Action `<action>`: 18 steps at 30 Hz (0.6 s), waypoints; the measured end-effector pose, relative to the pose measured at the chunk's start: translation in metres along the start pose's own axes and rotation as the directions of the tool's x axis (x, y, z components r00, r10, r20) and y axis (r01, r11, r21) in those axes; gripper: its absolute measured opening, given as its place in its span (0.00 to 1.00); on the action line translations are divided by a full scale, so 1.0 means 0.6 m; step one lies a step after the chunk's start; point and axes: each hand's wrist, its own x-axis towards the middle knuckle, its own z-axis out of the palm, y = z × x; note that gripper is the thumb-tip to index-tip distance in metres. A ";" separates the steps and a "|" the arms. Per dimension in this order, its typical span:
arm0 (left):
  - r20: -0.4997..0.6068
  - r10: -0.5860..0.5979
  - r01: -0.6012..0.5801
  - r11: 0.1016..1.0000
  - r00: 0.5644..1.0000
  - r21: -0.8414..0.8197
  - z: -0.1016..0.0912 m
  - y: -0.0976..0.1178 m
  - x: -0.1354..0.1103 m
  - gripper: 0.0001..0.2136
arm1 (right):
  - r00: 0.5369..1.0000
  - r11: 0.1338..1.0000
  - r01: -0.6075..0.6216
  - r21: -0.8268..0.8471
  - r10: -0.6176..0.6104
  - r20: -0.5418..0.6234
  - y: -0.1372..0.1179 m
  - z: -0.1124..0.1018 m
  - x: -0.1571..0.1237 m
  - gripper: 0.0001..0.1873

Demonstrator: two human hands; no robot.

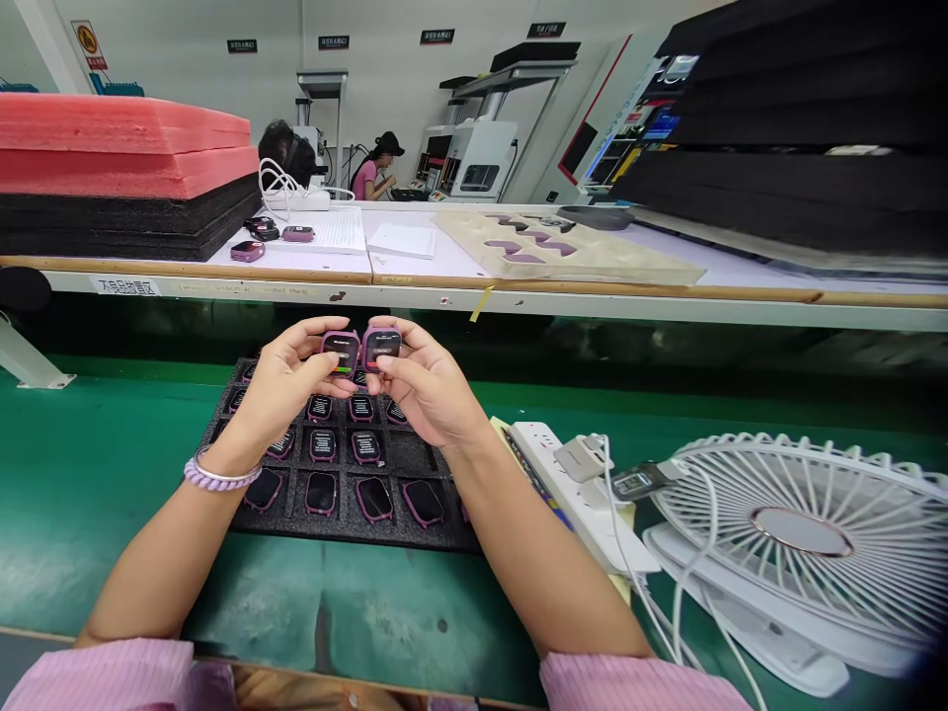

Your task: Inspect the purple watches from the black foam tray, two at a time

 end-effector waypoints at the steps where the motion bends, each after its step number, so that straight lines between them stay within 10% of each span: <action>1: 0.002 -0.004 0.004 1.000 1.000 -0.001 0.000 0.000 0.000 0.21 | 1.000 1.000 -0.005 -0.003 0.005 0.000 0.000 0.000 0.000 0.26; 12: 0.136 0.071 -0.063 0.996 0.988 -0.062 0.015 0.035 -0.046 0.26 | 1.000 0.997 0.019 -0.072 -0.020 -0.012 -0.033 -0.004 -0.012 0.31; 18: 0.608 0.061 0.011 0.993 0.792 -0.114 0.025 0.101 -0.191 0.35 | 0.984 0.938 0.152 -0.310 -0.113 0.139 -0.113 0.031 -0.124 0.25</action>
